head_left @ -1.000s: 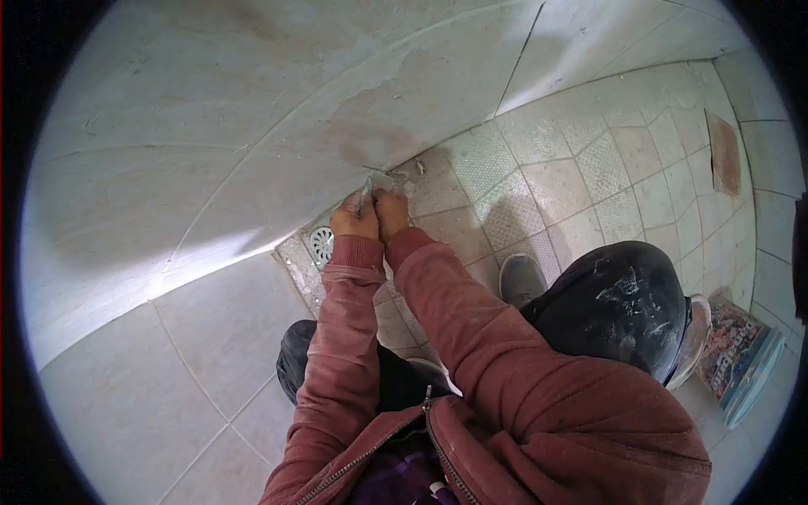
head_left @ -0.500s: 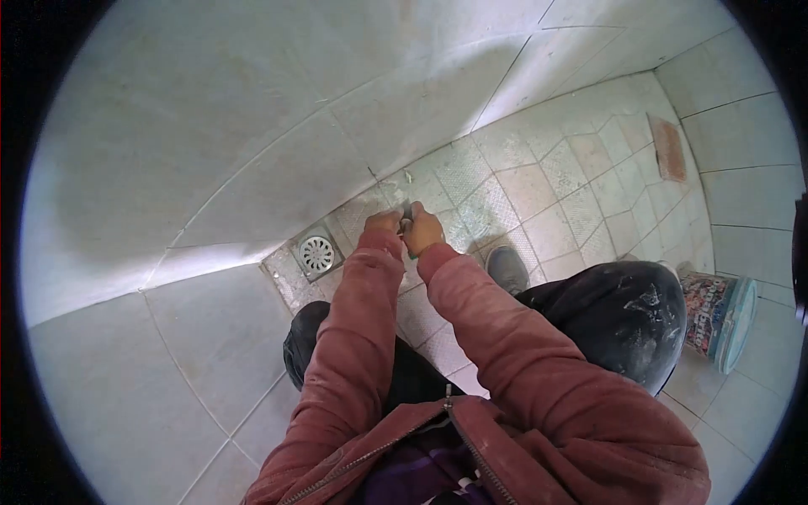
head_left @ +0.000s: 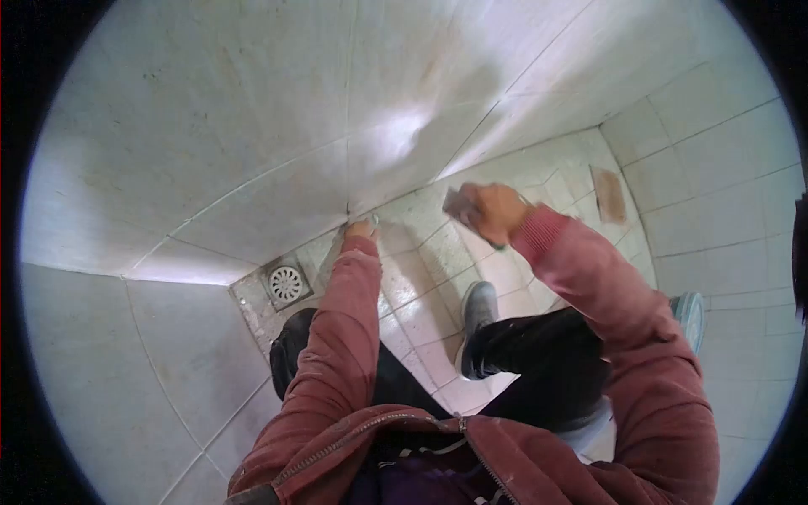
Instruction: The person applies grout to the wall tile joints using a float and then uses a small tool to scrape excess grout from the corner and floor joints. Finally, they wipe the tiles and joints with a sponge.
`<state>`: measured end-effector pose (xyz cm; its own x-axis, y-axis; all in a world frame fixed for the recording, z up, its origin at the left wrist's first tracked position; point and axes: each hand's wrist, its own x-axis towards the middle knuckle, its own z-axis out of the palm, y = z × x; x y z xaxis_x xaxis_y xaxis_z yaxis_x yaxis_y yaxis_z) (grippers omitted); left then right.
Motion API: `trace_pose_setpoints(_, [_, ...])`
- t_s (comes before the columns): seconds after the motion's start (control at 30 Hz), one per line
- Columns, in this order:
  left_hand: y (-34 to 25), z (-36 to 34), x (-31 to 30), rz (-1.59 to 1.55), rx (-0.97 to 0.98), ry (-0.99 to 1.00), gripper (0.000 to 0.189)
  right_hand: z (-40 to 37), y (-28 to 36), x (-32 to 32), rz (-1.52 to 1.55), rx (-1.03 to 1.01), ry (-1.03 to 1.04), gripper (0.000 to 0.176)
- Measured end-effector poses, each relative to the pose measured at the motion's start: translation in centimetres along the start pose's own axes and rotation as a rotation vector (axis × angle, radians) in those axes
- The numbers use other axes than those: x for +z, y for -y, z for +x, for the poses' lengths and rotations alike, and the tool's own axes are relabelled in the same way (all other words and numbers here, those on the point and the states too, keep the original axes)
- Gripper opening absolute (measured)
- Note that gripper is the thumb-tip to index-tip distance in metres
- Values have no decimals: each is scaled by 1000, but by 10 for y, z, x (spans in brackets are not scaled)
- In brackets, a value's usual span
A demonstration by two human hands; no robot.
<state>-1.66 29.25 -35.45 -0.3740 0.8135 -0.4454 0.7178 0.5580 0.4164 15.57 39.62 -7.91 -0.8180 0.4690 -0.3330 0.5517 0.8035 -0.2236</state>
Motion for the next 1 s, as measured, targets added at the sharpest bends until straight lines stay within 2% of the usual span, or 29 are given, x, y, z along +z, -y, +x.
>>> trace_pose_setpoints(0.03, [-2, 5, 1, -41, -23, 19, 41, -26, 19, -27, -9, -115, 55, 26])
trace_pose_setpoints(0.1, [10, 32, 29, -174, -116, 18, 41, -72, 38, -56, 43, -182, 85, 20])
trace_pose_setpoints(0.17, [14, 58, 51, -315, -235, -10, 41, -110, 50, -79, 299, -253, 238, 21])
trace_pose_setpoints(0.23, [14, 77, 73, -448, -360, -53, 42, -121, 40, -58, 559, -412, 183, 26])
trace_pose_setpoints(0.3, [14, 87, 88, -534, -461, -132, 44, -112, 19, -40, 511, -452, 202, 30])
trace_pose_setpoints(0.37, [17, 94, 106, -584, -544, -215, 45, -101, 6, -52, 233, -386, 153, 31])
trace_pose_setpoints(0.4, [18, 98, 112, -601, -579, -264, 46, -92, -1, -55, 382, -363, 161, 30])
trace_pose_setpoints(0.43, [20, 100, 118, -615, -602, -310, 47, -84, -8, -55, 387, -381, 166, 30])
trace_pose_setpoints(0.5, [27, 105, 132, -628, -616, -391, 50, -64, -21, -52, 191, -448, 265, 27])
trace_pose_setpoints(0.57, [40, 104, 145, -649, -579, -428, 61, -37, -40, -38, 141, -483, 288, 24])
trace_pose_setpoints(0.6, [36, 97, 144, -709, -600, -451, 60, -23, -49, -31, 77, -498, 314, 21])
trace_pose_setpoints(0.77, [-3, 65, 97, -932, -705, -608, 60, 66, -70, -8, 1, -564, 385, 24])
trace_pose_setpoints(0.83, [-38, 45, 65, -1514, -542, -938, 62, 94, -71, 6, 4, -607, 445, 25])
trace_pose_setpoints(0.87, [-50, 39, 59, -1504, -559, -946, 62, 106, -69, 10, -54, -624, 479, 26])
trace_pose_setpoints(0.93, [-67, 25, 55, -1224, -386, -1089, 66, 121, -61, 8, -104, -656, 522, 26])
trace_pose_setpoints(1.0, [-75, 16, 54, -1053, -388, -1069, 61, 130, -51, 3, -178, -614, 558, 28])
